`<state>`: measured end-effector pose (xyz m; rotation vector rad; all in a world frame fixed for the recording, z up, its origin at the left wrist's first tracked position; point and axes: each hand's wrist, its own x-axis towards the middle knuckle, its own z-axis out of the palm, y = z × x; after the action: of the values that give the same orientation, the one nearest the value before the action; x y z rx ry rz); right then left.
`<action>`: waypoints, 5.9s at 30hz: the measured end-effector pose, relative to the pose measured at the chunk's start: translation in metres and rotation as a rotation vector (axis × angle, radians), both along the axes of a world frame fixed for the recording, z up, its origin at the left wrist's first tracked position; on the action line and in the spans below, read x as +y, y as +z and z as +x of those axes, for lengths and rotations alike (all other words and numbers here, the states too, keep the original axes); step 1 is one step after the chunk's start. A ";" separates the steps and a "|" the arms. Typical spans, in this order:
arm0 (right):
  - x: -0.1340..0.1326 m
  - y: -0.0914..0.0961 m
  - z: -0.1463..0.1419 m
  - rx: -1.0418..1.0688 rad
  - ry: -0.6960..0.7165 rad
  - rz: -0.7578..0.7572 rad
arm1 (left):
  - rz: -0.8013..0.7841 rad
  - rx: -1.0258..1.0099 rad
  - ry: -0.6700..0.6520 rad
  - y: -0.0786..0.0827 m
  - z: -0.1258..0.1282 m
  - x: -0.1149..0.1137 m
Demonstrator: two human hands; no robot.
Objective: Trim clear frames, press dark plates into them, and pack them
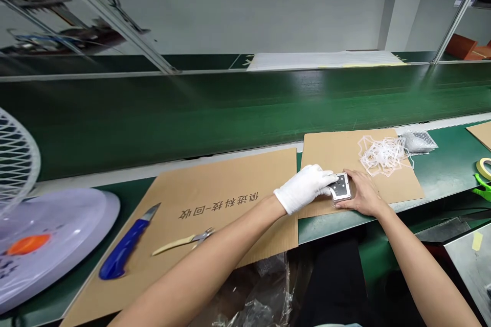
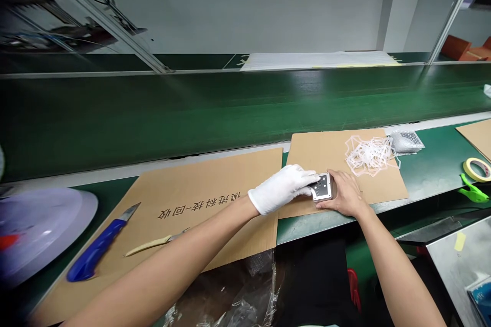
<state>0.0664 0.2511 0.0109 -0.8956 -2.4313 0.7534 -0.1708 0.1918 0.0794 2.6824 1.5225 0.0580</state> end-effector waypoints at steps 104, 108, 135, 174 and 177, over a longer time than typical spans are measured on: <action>-0.054 -0.021 0.006 0.207 -0.173 0.530 | -0.231 -1.031 0.676 -0.056 0.017 0.013; -0.056 -0.023 0.006 0.293 -0.266 0.496 | -0.169 -1.034 0.659 -0.058 0.013 0.009; -0.065 -0.001 -0.024 -0.070 -0.255 0.511 | -0.155 -1.528 0.646 -0.071 0.001 0.006; -0.267 0.120 0.132 1.537 -0.607 -0.979 | -0.110 -1.043 0.654 -0.071 0.020 -0.006; -0.277 0.126 0.136 1.606 -0.606 -0.989 | -0.143 -0.953 0.658 -0.069 0.020 -0.006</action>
<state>0.2027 -0.0259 0.1374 -0.7028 -0.3093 1.5431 -0.1505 0.1856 0.0101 1.4921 1.7804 1.0162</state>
